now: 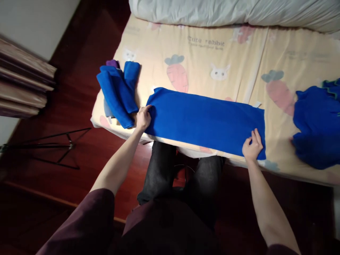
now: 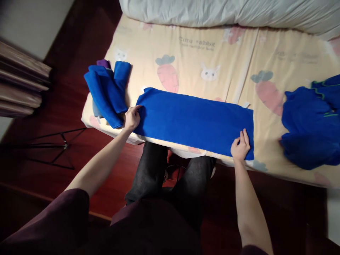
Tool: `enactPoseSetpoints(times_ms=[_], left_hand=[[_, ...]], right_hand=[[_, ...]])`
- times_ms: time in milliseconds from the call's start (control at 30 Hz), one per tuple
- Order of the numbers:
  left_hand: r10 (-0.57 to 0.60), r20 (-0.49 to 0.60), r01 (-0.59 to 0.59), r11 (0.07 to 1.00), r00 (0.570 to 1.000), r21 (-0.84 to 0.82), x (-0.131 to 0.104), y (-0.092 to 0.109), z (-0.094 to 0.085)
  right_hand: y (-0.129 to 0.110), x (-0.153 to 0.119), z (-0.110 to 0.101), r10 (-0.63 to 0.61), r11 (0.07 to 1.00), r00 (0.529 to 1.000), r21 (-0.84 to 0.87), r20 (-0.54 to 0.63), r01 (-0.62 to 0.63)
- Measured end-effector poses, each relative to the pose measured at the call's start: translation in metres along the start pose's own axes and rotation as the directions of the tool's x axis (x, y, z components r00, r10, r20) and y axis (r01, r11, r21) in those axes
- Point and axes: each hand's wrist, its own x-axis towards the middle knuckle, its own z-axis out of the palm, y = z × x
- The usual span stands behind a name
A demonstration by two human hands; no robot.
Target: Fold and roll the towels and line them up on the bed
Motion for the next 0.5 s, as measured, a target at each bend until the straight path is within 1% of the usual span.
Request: enactPoseSetpoints(times_ms=[67,167,200,233,300,367,400,500], left_hand=[[0.026,-0.014,-0.026,0.999,1.0,0.028,0.028,0.001,-0.003],[0.034,-0.06,-0.03,0.997,0.998,0.07,0.081,0.003,-0.004],[0.021,-0.039,-0.018,0.997,0.999,0.076,0.099,0.003,-0.004],[0.003,0.01,-0.004,0.997,1.0,0.078,0.115,0.003,-0.003],[-0.028,0.157,0.016,0.997,0.987,0.075,0.141,0.004,0.0],[-0.04,0.274,0.019,0.997,0.961,0.078,0.157,0.003,0.003],[-0.038,0.304,0.014,0.996,0.952,0.083,0.163,0.003,0.004],[-0.036,0.32,0.003,0.995,0.947,0.104,0.174,0.0,0.004]], right_hand=[[0.0,0.0,0.0,0.009,1.0,1.0,-0.023,-0.004,-0.009],[0.003,-0.001,0.003,0.015,1.0,0.999,-0.015,-0.03,-0.015],[0.004,-0.001,0.004,0.016,1.0,0.999,-0.005,-0.037,-0.016],[0.005,-0.001,0.005,0.018,1.0,0.999,0.002,-0.043,-0.018],[0.007,-0.001,0.007,0.029,1.0,0.998,0.007,-0.051,-0.029],[0.008,-0.001,0.008,0.041,0.999,0.997,0.012,-0.061,-0.04],[0.008,0.0,0.008,0.051,0.999,0.997,0.015,-0.061,-0.05],[0.007,0.0,0.008,0.095,0.995,0.995,0.005,-0.034,-0.095]])
